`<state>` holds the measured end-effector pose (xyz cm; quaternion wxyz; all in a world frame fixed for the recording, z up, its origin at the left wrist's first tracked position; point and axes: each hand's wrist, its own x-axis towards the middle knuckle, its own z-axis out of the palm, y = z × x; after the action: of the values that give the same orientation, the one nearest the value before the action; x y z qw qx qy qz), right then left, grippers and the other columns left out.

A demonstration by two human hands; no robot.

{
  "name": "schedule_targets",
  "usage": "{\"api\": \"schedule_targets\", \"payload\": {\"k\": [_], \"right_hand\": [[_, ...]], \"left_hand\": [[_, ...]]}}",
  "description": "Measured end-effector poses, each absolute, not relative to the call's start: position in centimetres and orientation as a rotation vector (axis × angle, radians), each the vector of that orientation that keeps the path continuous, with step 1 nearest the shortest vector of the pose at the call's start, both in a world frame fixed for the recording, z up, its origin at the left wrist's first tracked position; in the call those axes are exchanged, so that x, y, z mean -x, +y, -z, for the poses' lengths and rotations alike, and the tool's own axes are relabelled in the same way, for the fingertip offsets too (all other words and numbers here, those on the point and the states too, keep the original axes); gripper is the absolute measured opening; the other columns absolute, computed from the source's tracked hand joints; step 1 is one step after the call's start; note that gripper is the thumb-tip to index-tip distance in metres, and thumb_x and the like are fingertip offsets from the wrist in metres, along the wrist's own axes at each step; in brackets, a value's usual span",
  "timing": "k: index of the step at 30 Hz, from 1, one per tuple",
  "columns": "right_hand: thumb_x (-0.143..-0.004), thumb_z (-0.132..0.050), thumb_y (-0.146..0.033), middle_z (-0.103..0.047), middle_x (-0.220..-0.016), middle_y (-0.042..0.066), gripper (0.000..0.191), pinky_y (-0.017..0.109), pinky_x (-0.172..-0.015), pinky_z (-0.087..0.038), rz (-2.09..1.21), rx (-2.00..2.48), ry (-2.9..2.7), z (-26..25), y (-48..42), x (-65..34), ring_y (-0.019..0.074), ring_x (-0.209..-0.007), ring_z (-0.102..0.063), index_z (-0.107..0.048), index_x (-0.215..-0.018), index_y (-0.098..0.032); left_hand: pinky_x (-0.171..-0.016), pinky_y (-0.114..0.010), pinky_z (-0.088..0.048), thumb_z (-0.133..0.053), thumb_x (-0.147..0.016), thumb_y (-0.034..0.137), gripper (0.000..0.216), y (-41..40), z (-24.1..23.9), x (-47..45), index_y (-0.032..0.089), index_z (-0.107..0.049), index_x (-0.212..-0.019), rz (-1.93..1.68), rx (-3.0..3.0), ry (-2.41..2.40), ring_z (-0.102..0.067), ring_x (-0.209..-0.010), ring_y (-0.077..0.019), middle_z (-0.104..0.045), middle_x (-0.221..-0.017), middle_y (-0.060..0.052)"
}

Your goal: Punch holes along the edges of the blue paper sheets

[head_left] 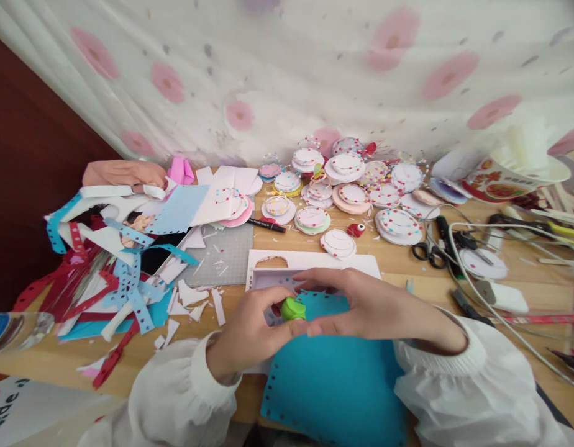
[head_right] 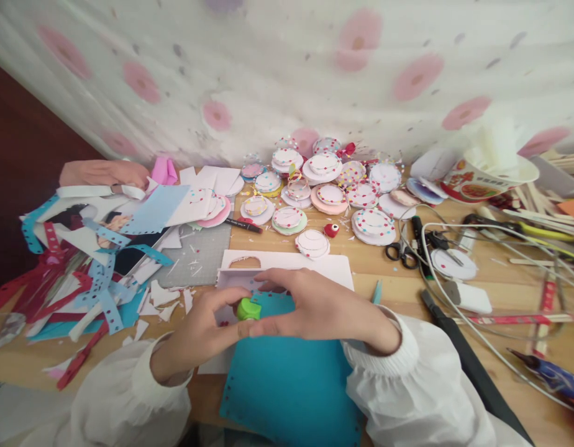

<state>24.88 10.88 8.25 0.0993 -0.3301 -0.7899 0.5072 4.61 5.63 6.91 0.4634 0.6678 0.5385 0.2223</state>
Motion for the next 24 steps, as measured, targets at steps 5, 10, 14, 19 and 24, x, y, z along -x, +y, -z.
{"api": "schedule_targets", "payload": {"k": [5,10,14,19,24], "right_hand": [[-0.072,-0.072,-0.041,-0.069,-0.107,0.005,0.048,0.033,-0.083,-0.047,-1.486,0.924,-2.337,-8.1,10.4,-23.9,0.0244,-0.095,-0.064,-0.063,-0.115,-0.022],[-0.071,-0.073,-0.034,-0.072,-0.096,0.003,0.035,0.031,-0.078,-0.047,-1.516,0.986,-2.280,-7.9,10.2,-23.8,0.0230,-0.087,-0.065,-0.069,-0.104,-0.021],[-0.072,-0.073,-0.033,-0.073,-0.090,0.001,0.029,0.027,-0.071,-0.047,-1.530,0.992,-2.288,-7.8,10.3,-23.7,0.0206,-0.082,-0.065,-0.070,-0.098,-0.020],[-0.068,-0.074,-0.045,-0.070,-0.106,0.004,0.052,0.029,-0.075,-0.047,-1.502,1.022,-2.321,-8.2,10.7,-24.2,0.0243,-0.091,-0.064,-0.064,-0.114,-0.023],[-0.077,-0.067,-0.040,-0.072,-0.084,0.004,0.029,0.027,-0.062,-0.042,-1.415,1.117,-2.587,-8.5,11.2,-25.7,0.0208,-0.072,-0.064,-0.070,-0.097,-0.020]], "left_hand": [[-0.057,-0.022,-0.039,-0.068,-0.075,0.034,0.020,5.6,-6.4,-5.0,0.015,-0.066,-0.082,-0.570,-1.685,1.367,-0.055,-0.066,-0.0150,-0.064,-0.069,-0.001],[-0.059,-0.023,-0.041,-0.067,-0.074,0.029,0.018,5.7,-6.3,-5.2,0.015,-0.069,-0.084,-0.597,-1.709,1.363,-0.057,-0.067,-0.0162,-0.067,-0.071,-0.002],[-0.058,-0.022,-0.041,-0.069,-0.073,0.028,0.016,5.8,-6.2,-5.2,0.013,-0.068,-0.078,-0.606,-1.675,1.356,-0.056,-0.066,-0.0154,-0.065,-0.068,-0.001],[-0.061,-0.022,-0.045,-0.070,-0.072,0.027,0.017,6.3,-6.3,-5.3,0.011,-0.067,-0.078,-0.640,-1.514,1.225,-0.057,-0.066,-0.0145,-0.064,-0.069,-0.002],[-0.065,-0.024,-0.049,-0.077,-0.068,0.035,0.029,6.7,-7.2,-5.0,0.013,-0.069,-0.085,-0.510,-1.537,1.181,-0.061,-0.072,-0.0167,-0.069,-0.077,-0.004]]}}
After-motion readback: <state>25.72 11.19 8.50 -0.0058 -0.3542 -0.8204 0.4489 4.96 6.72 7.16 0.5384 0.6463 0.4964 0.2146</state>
